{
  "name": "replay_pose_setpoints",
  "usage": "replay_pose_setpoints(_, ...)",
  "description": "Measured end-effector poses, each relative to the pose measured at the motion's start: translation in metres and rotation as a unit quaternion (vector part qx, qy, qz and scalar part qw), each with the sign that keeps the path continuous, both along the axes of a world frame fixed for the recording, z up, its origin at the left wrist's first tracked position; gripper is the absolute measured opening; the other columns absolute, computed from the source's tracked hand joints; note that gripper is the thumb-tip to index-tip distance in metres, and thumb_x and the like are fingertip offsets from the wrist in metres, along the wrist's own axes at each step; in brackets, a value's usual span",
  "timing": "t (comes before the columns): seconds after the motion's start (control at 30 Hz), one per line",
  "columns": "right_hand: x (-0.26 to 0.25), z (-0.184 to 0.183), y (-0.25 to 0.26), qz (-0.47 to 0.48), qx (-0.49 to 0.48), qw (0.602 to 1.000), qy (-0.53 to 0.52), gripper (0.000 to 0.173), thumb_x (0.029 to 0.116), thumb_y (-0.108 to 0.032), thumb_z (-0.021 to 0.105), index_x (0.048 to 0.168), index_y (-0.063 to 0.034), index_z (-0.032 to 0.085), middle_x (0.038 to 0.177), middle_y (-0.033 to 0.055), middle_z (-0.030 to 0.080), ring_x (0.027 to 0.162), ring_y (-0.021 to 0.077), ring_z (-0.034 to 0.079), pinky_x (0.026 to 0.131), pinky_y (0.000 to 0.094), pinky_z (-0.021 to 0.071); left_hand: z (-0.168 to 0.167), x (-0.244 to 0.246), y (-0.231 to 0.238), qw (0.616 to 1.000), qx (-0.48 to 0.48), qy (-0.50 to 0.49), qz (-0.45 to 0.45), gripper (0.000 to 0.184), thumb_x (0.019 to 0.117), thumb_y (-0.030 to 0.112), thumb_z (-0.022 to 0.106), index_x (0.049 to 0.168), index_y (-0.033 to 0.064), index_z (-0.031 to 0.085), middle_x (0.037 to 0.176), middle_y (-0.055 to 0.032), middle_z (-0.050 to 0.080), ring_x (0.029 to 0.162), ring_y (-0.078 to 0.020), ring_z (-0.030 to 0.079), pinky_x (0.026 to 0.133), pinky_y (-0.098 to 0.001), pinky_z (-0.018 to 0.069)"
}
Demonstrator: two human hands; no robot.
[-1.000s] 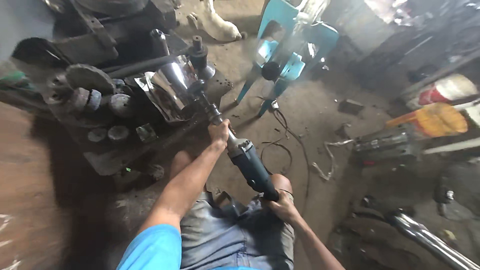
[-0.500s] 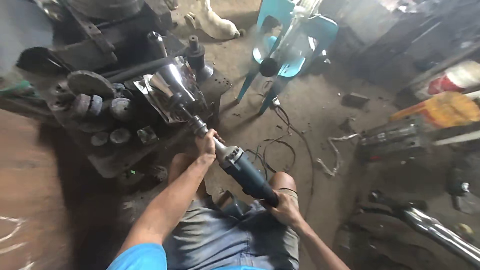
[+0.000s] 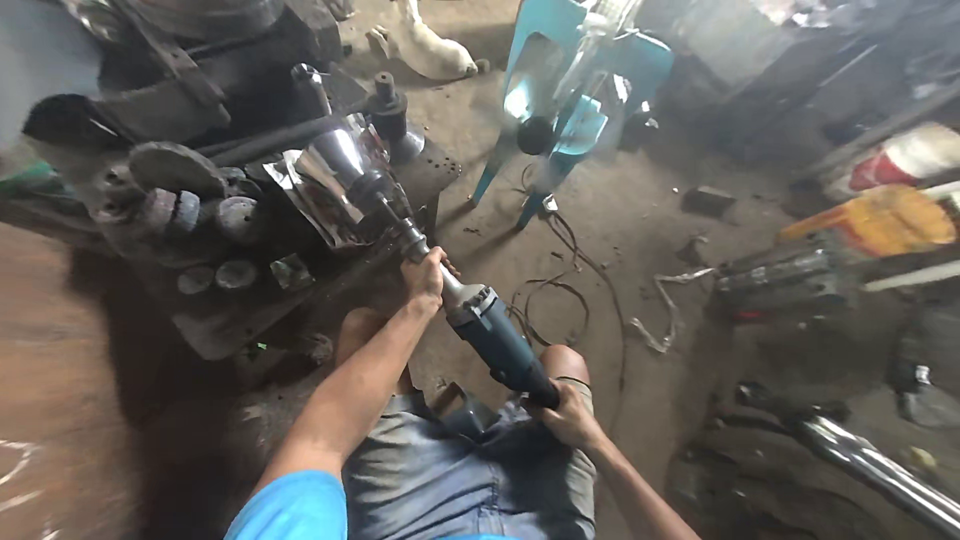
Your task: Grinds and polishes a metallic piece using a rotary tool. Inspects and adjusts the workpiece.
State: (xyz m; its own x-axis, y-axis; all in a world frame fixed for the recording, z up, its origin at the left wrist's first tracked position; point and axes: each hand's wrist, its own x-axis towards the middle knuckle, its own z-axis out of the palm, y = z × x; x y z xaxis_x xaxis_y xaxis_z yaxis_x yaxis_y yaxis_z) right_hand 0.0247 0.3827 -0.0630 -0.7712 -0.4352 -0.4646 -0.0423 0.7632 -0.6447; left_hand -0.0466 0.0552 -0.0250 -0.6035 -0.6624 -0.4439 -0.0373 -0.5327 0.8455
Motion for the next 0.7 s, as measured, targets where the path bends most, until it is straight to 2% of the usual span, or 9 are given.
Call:
replay_pose_setpoints(0.17, -0.007, 0.005, -0.004, -0.028, 0.002, 0.999, -0.034, 0.027, 0.08, -0.039, 0.078, 0.096, -0.0174, 0.074, 0.084, -0.0012, 0.073, 0.08, 0.0126, 0.07, 0.078, 0.0441, 0.0597, 0.0, -0.023, 0.003, 0.999, -0.005, -0.025, -0.02, 0.01, 0.0914, 0.007, 0.064, 0.096, 0.0014, 0.058, 0.067, -0.0098, 0.063, 0.053, -0.0216, 0.066, 0.051, -0.038, 0.0606)
replay_pose_setpoints(0.3, -0.007, 0.005, -0.004, -0.026, 0.007, 0.999, -0.027, 0.028, 0.0804, -0.041, 0.078, 0.096, -0.0177, 0.074, 0.083, -0.0013, 0.072, 0.079, 0.0122, 0.07, 0.078, 0.044, 0.0594, -0.003, -0.025, 0.003, 0.999, -0.006, -0.029, -0.016, 0.011, 0.0895, 0.007, 0.065, 0.096, 0.0016, 0.058, 0.067, -0.0099, 0.064, 0.053, -0.0217, 0.066, 0.052, -0.0384, 0.0603)
replay_pose_setpoints(0.43, 0.0, 0.004, -0.001, -0.008, 0.024, 1.0, 0.008, 0.033, 0.0807, -0.046, 0.078, 0.098, -0.018, 0.075, 0.087, -0.0005, 0.073, 0.084, 0.0141, 0.07, 0.082, 0.0463, 0.0588, -0.001, -0.006, 0.003, 1.0, -0.013, -0.002, -0.015, 0.009, 0.0916, 0.008, 0.062, 0.096, 0.0011, 0.059, 0.067, -0.0093, 0.064, 0.054, -0.0218, 0.066, 0.052, -0.0389, 0.0607)
replay_pose_setpoints(0.57, 0.01, 0.01, -0.003, 0.015, 0.036, 0.999, 0.029, 0.035, 0.0844, -0.044, 0.077, 0.104, -0.0159, 0.075, 0.091, 0.0028, 0.074, 0.088, 0.0171, 0.072, 0.084, 0.0485, 0.0586, -0.016, 0.026, -0.005, 0.998, -0.016, 0.002, -0.054, 0.017, 0.0872, 0.023, 0.065, 0.099, 0.0108, 0.062, 0.072, -0.0055, 0.064, 0.059, -0.0213, 0.064, 0.056, -0.0406, 0.0573)
replay_pose_setpoints(0.7, 0.014, 0.007, -0.005, 0.036, 0.06, 0.996, 0.052, 0.037, 0.085, -0.047, 0.075, 0.105, -0.0165, 0.074, 0.089, 0.003, 0.074, 0.088, 0.0184, 0.072, 0.083, 0.0491, 0.0585, -0.022, 0.035, -0.01, 1.0, -0.003, 0.028, -0.009, 0.011, 0.0863, 0.015, 0.063, 0.093, 0.0079, 0.058, 0.066, -0.0071, 0.062, 0.054, -0.0221, 0.063, 0.053, -0.0404, 0.0578)
